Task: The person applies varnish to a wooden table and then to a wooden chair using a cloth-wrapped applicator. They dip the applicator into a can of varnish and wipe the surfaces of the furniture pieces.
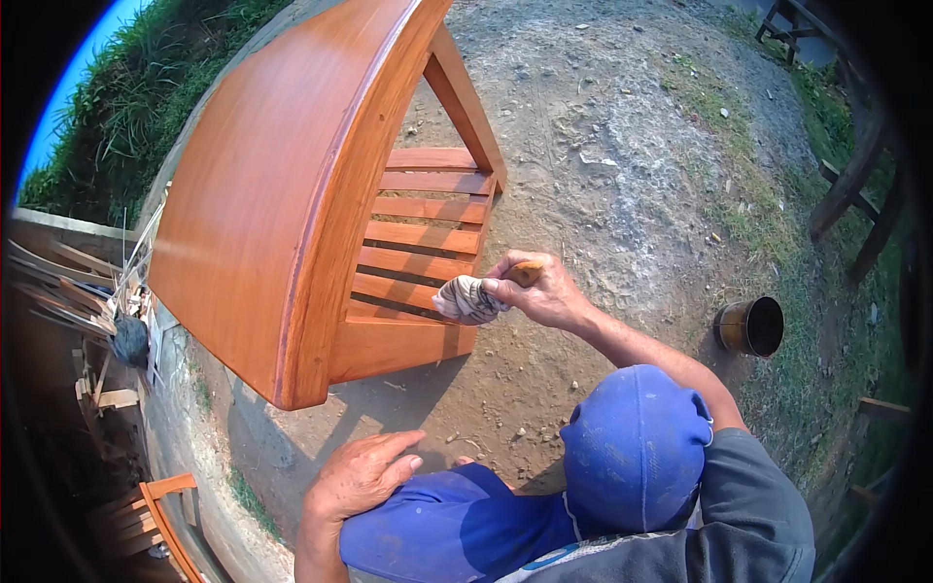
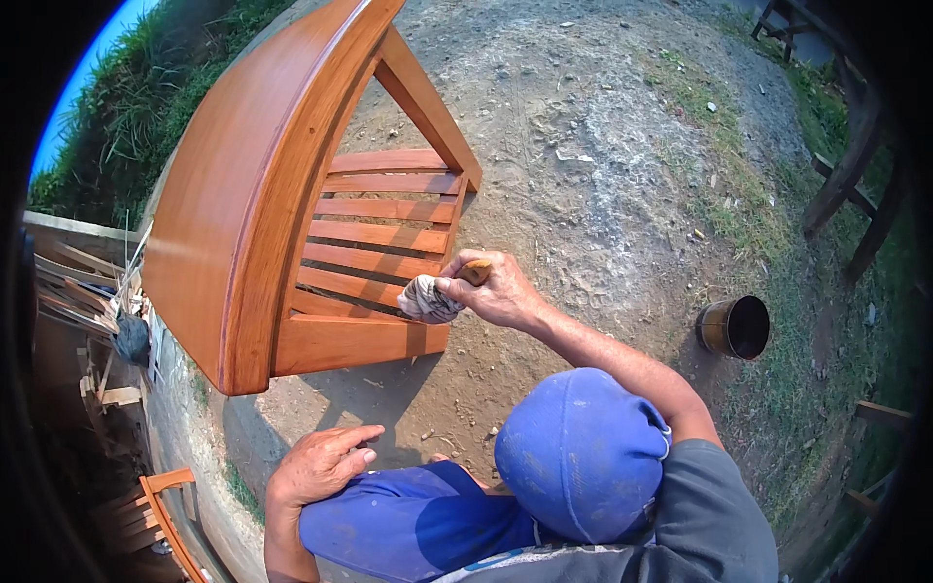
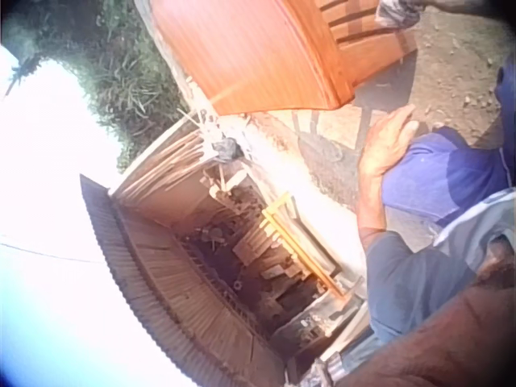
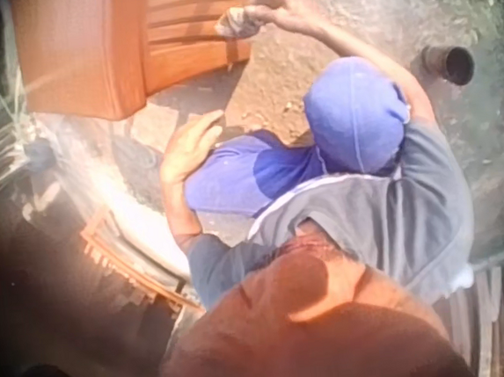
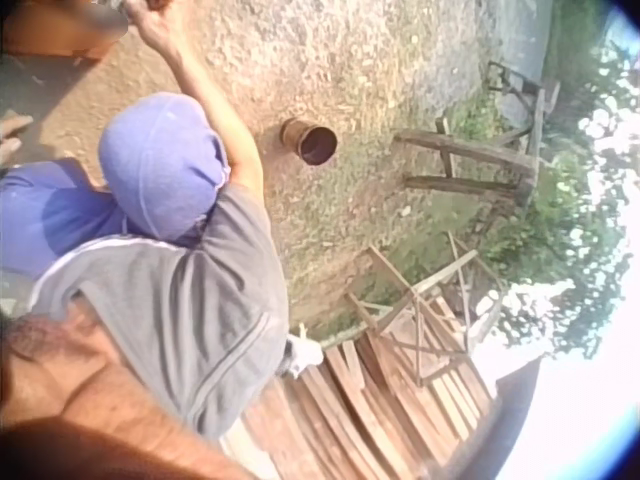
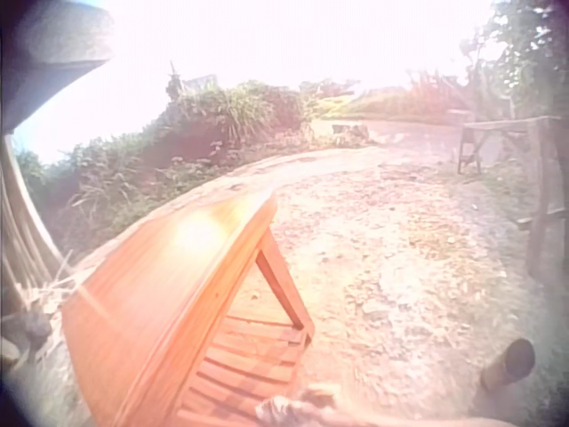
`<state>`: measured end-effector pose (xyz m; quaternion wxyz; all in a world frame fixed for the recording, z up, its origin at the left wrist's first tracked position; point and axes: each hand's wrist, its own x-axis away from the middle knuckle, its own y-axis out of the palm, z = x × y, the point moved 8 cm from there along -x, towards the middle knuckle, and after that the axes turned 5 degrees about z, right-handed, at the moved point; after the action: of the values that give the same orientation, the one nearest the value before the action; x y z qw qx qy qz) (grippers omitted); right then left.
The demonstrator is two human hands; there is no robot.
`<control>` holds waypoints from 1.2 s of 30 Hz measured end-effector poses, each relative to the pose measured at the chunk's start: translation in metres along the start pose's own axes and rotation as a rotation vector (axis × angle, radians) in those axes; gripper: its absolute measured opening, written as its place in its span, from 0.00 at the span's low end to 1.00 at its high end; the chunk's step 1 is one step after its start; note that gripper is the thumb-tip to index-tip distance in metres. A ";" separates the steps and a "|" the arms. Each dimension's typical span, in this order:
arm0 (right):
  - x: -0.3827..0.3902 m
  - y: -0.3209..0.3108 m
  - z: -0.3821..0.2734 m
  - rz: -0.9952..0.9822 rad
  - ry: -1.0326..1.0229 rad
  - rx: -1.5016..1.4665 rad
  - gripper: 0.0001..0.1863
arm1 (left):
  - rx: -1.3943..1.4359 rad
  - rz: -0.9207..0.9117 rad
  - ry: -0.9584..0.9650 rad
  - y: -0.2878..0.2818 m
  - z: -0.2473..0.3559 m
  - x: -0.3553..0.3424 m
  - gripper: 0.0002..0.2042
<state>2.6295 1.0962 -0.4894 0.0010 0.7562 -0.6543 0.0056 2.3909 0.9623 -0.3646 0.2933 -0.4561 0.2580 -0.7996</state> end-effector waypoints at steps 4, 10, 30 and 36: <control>-0.010 -0.002 -0.010 -0.077 0.152 -0.156 0.15 | -0.072 0.077 0.094 -0.008 0.007 -0.009 0.19; 0.030 -0.113 -0.075 0.341 -0.083 -0.240 0.17 | -0.113 0.078 0.167 -0.006 0.032 0.003 0.19; 0.105 -0.099 -0.237 0.050 -0.013 0.742 0.15 | -0.211 -0.492 0.211 0.050 0.045 -0.038 0.12; 0.239 -0.179 -0.192 1.047 0.600 -0.342 0.11 | -0.250 -0.593 0.209 0.103 0.067 -0.026 0.13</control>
<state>2.8399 0.8871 -0.2942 0.3027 0.2900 -0.9009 0.1128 2.4846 0.8991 -0.4192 -0.0386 -0.4593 0.2388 -0.8547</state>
